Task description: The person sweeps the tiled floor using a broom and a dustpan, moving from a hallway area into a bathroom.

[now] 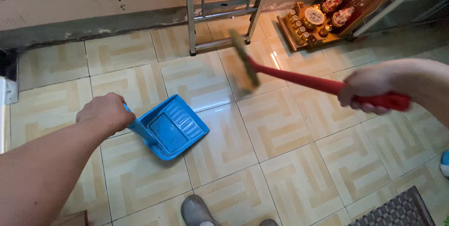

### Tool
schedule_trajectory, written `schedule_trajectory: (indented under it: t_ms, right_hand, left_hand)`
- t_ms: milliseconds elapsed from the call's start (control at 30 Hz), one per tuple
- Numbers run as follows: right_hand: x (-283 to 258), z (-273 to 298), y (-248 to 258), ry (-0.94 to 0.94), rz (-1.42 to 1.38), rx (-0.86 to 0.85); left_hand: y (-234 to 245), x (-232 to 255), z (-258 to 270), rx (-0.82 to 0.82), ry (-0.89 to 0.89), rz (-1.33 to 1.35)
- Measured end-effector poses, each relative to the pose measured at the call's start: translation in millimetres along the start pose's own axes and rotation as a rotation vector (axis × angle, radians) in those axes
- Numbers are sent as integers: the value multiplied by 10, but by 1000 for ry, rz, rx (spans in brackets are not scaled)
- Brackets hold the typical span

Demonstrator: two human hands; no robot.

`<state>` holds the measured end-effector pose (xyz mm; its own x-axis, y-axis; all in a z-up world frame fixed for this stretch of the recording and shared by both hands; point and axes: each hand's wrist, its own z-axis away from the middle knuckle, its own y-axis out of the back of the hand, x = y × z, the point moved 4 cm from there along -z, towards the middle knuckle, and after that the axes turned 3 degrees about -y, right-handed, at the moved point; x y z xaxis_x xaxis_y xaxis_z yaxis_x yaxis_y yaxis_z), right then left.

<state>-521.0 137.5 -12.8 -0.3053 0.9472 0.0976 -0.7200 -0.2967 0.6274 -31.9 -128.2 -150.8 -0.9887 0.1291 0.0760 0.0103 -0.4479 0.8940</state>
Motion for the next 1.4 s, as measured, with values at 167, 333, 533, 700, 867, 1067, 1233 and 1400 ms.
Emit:
schedule_trajectory:
  t_ms: [167,333,533,700,867,1067,1233,1400]
  right_hand:
    - [-412,-398,-397,23,-235,-198]
    - [-549,-46,-1528,45,-41,-328]
    - [-267,387,-1348,153,-63,-557]
    - [492,413,-676,60,-269,-397]
    - [940,185,-332,-34,-347,-154]
    - [960,-295,-267,-125,-199,-5]
    - [842,-429,-766,-140,-438,-336]
    - [702,45,-1338,-39,-198,-438]
  left_hand:
    - [-65,44,18,-19,41,-11]
    - [-108,28,2,-49,24,-39]
    - [-181,-6,-16,-63,4,-61]
    - [-120,119,5,6,-28,-19]
    - [-66,425,82,32,-92,-32]
    - [-98,772,255,-8,-125,-83]
    - [-243,946,385,-66,-112,-114]
    - [-373,1026,448,-71,-99,-98]
